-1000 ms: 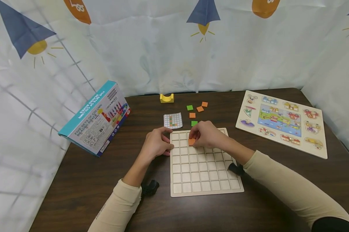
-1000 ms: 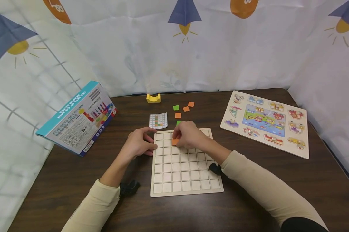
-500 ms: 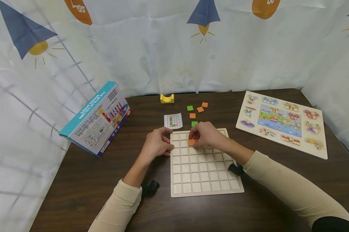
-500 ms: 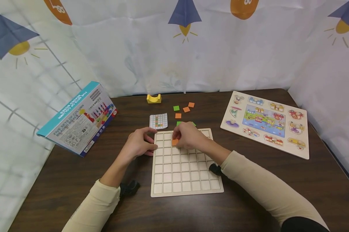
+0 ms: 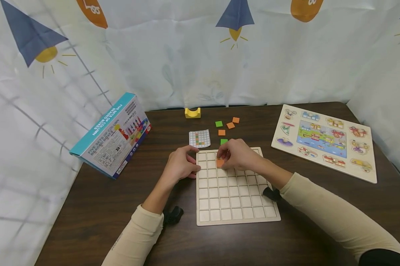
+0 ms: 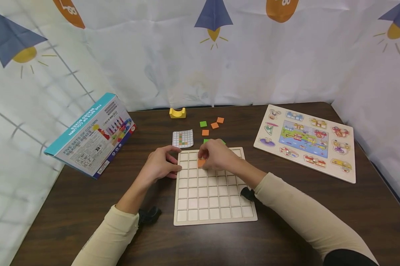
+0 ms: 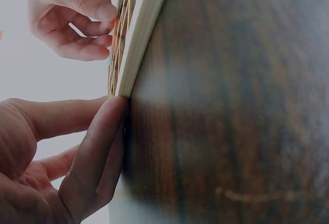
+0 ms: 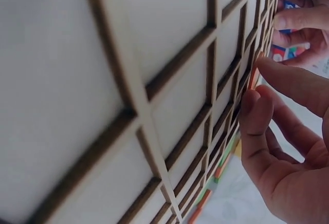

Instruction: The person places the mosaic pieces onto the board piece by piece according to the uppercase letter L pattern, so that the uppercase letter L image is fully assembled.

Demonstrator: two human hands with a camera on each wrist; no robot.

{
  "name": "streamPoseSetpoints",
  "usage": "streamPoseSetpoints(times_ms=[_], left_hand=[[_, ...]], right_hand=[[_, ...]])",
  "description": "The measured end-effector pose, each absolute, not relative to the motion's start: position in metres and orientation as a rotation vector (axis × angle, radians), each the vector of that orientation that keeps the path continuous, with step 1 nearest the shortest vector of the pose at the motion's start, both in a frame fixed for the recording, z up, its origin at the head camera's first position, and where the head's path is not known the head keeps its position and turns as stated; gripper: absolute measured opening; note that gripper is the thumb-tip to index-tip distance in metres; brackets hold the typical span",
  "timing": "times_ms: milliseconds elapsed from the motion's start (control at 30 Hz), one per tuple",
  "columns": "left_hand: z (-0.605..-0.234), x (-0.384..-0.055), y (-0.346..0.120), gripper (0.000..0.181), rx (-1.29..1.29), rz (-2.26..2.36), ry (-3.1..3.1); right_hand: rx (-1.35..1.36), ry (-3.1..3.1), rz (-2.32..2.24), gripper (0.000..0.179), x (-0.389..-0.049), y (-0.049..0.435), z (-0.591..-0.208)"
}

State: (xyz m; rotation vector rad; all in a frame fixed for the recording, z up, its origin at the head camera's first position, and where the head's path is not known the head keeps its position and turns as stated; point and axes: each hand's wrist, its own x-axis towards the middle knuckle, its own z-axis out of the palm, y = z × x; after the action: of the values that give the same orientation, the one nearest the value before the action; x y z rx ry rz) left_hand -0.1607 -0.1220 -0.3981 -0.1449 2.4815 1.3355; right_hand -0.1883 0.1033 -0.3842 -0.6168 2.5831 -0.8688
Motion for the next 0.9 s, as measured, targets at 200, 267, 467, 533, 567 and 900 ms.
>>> streamPoseSetpoints(times_ms=[200,267,467,533,567,900], left_hand=[[-0.397,-0.162,-0.121,0.058,-0.141,1.329,2.480],[-0.397,-0.163,-0.121,0.059,-0.141,1.329,2.479],[-0.397,-0.163,-0.121,0.059,-0.147,1.321,2.477],[-0.397,-0.163,-0.121,0.059,-0.155,1.316,2.477],[-0.397,-0.162,-0.121,0.059,-0.161,1.313,2.476],[-0.399,-0.160,-0.122,0.060,-0.160,1.335,2.471]], right_hand=[[-0.628,2.571,-0.900,0.025,-0.192,0.109,-0.381],[-0.636,2.571,-0.907,0.024,-0.194,0.111,-0.381],[-0.648,2.580,-0.922,0.023,-0.198,0.117,-0.381],[-0.641,2.577,-0.927,0.025,-0.199,0.119,-0.381],[-0.635,2.577,-0.930,0.025,-0.199,0.120,-0.381],[-0.601,2.614,-0.975,0.026,-0.213,0.132,-0.378]])
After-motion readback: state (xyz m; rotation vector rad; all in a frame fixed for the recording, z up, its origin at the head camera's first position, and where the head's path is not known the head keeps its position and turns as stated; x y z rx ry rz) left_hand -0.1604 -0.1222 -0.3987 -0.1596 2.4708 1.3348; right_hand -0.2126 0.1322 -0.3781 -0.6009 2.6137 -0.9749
